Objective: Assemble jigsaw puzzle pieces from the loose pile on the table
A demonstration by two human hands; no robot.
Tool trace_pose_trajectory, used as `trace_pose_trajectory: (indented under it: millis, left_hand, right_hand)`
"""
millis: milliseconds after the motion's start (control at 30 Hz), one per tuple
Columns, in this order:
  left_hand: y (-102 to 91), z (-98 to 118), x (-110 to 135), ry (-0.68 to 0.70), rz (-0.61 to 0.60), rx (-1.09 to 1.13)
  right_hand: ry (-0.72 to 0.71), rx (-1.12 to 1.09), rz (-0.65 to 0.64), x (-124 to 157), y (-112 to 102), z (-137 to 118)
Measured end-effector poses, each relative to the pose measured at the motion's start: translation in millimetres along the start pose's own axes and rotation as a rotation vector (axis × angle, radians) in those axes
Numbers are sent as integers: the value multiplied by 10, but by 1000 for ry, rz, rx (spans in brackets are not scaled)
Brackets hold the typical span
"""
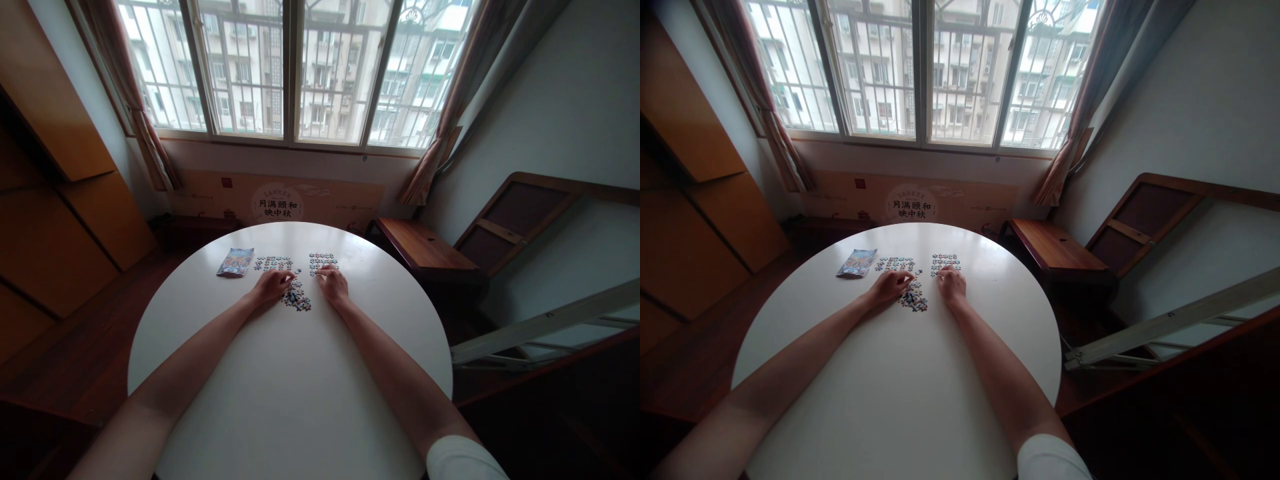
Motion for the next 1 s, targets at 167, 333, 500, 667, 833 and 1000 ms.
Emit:
trace_pose_trajectory:
  millis: [167,333,500,667,833,1000]
  left_hand:
    - [2,-2,2,-3,1,2]
    - [7,-17,1,-4,-2,0]
    - [0,-5,0,1,-5,-10]
    - [-18,13,2,4,-6,-16]
    - [-19,8,2,4,-5,-10]
    - [-10,2,1,2,-6,-12]
  right_hand:
    - [-21,28,-7,0,6,-34]
    - [-14,34,-13,3,-12,-52]
    - [19,4,-16,-3,-11,-31]
    - [24,-3,-11,-3,-6,-25]
    - [84,-26,22,-4,-21,0]
    - [89,-8,25,-2,-28,-1]
Point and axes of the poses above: each hand's wrist, its own x-axis away from the middle knuckle, its own y-axis out of the palm, z = x × y, the point moved 4 cm from there along -x, towards the middle knuckle, and after that the axes turned 7 degrees about -x, right-handed, at the moved point
